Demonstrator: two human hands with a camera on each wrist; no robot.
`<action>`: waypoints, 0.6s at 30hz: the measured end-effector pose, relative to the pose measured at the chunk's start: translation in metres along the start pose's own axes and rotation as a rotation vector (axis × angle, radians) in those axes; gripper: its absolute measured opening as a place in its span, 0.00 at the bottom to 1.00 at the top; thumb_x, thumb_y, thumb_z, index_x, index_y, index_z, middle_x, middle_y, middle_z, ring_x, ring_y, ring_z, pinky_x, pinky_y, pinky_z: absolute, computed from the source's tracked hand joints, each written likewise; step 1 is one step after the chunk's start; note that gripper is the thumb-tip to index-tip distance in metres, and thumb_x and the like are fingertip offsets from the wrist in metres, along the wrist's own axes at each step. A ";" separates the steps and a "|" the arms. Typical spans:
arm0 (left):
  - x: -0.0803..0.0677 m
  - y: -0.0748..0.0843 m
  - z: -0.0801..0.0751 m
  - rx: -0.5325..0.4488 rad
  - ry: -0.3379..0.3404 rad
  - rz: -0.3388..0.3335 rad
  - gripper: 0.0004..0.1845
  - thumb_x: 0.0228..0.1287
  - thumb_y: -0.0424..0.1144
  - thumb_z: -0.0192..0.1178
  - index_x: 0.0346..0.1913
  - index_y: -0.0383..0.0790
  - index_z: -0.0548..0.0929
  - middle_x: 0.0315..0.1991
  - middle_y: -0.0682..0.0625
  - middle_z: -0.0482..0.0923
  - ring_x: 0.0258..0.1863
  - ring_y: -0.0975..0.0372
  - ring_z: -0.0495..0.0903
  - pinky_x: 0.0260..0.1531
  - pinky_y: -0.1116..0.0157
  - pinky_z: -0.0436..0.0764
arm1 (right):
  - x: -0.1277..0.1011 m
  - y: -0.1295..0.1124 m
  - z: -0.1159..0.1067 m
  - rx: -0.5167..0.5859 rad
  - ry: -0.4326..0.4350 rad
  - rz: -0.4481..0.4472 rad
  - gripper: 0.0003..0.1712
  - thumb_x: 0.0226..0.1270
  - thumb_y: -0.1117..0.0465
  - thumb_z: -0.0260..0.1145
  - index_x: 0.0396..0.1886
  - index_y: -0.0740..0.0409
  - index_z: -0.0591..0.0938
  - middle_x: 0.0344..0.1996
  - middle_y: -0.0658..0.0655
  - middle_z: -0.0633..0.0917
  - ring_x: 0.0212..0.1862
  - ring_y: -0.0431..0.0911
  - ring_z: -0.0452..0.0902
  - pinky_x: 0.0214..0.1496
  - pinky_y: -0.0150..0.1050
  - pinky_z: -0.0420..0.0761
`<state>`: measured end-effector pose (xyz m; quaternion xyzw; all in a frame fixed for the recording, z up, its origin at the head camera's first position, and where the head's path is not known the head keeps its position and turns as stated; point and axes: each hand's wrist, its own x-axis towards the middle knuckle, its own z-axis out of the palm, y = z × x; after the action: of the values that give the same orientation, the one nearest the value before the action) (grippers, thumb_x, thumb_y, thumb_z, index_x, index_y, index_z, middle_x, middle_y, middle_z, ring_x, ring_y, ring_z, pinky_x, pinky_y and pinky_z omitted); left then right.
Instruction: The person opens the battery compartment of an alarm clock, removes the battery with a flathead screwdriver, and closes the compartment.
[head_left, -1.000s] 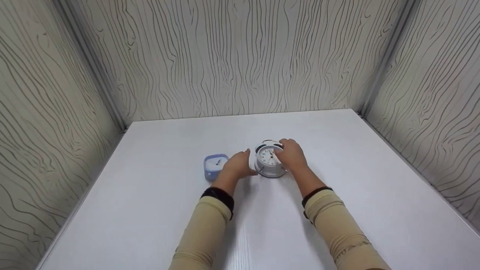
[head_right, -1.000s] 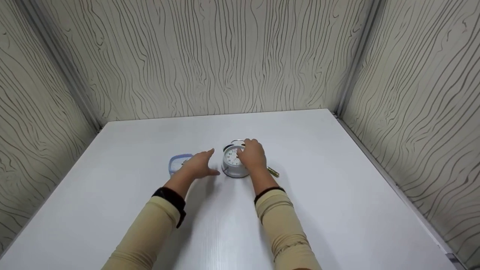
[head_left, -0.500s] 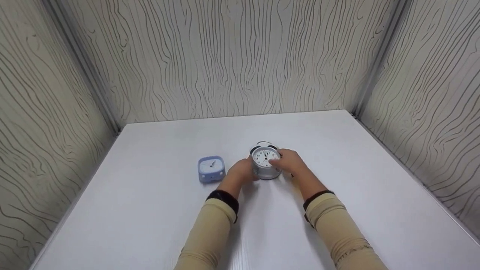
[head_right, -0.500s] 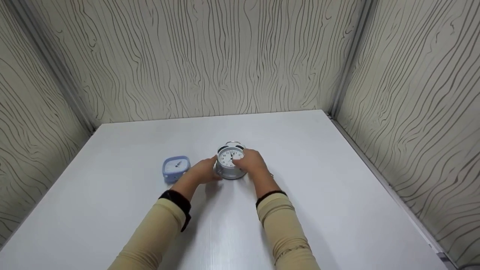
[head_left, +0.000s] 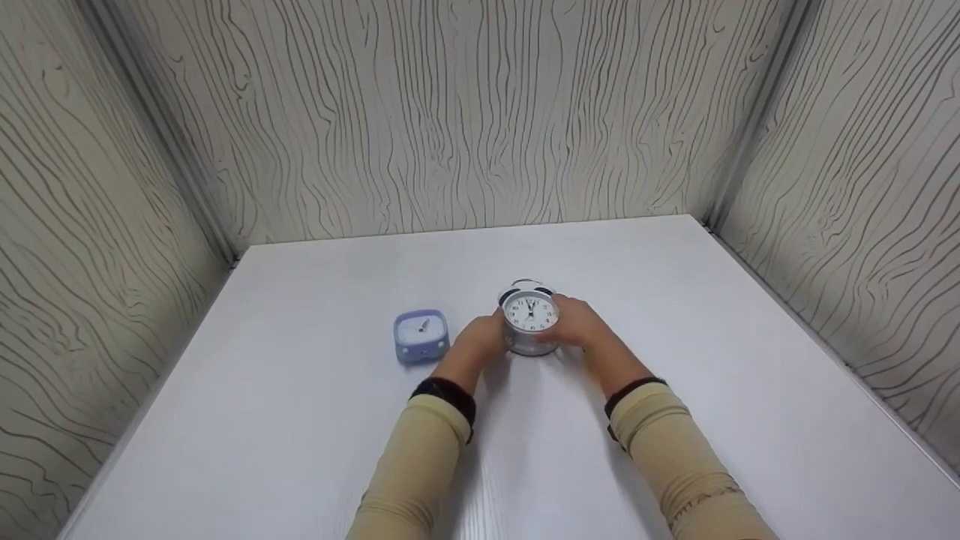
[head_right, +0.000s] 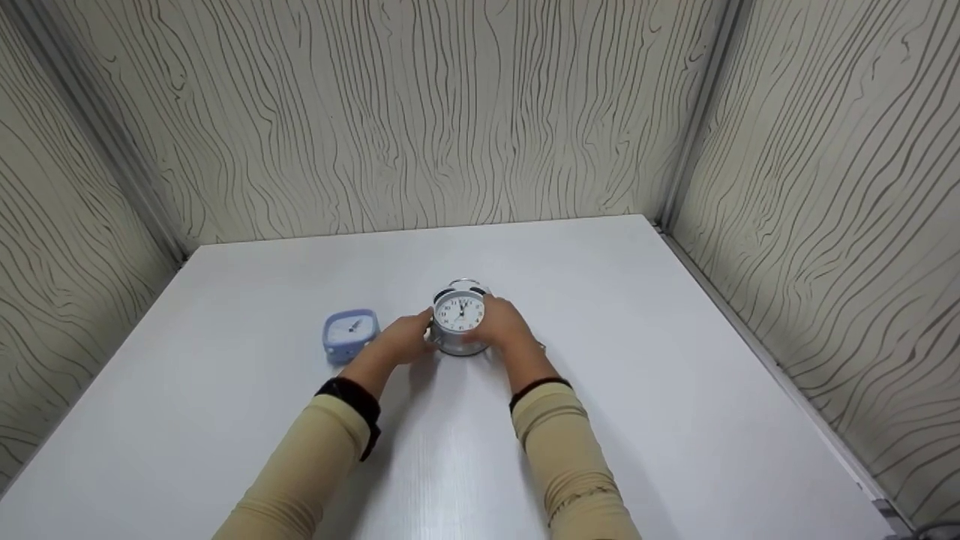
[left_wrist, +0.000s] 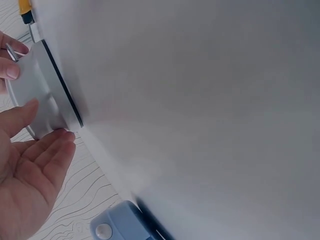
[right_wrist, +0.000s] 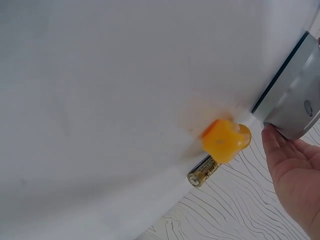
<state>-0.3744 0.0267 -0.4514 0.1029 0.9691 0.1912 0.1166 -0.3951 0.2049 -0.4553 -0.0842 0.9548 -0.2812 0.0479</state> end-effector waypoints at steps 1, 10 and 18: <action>0.000 0.000 0.000 0.000 0.001 0.000 0.32 0.65 0.39 0.52 0.70 0.41 0.55 0.59 0.41 0.70 0.60 0.54 0.68 0.61 0.59 0.65 | 0.000 0.000 0.000 0.003 0.002 0.002 0.55 0.33 0.46 0.78 0.65 0.56 0.65 0.58 0.57 0.74 0.62 0.55 0.66 0.63 0.52 0.63; 0.001 -0.003 0.004 -0.038 0.010 0.020 0.29 0.67 0.41 0.50 0.68 0.38 0.58 0.57 0.39 0.72 0.59 0.52 0.69 0.60 0.58 0.66 | 0.000 -0.001 0.004 -0.026 0.018 -0.033 0.53 0.32 0.51 0.79 0.64 0.56 0.67 0.56 0.57 0.76 0.59 0.55 0.68 0.63 0.51 0.64; -0.005 -0.001 -0.001 0.014 0.043 0.060 0.26 0.66 0.39 0.51 0.65 0.36 0.64 0.54 0.40 0.75 0.56 0.53 0.72 0.58 0.59 0.69 | 0.001 -0.004 0.001 -0.053 0.019 -0.064 0.51 0.31 0.48 0.79 0.60 0.59 0.71 0.52 0.59 0.78 0.56 0.56 0.70 0.61 0.51 0.66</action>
<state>-0.3705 0.0240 -0.4499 0.1288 0.9692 0.1899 0.0892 -0.3951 0.2006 -0.4539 -0.1133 0.9591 -0.2578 0.0276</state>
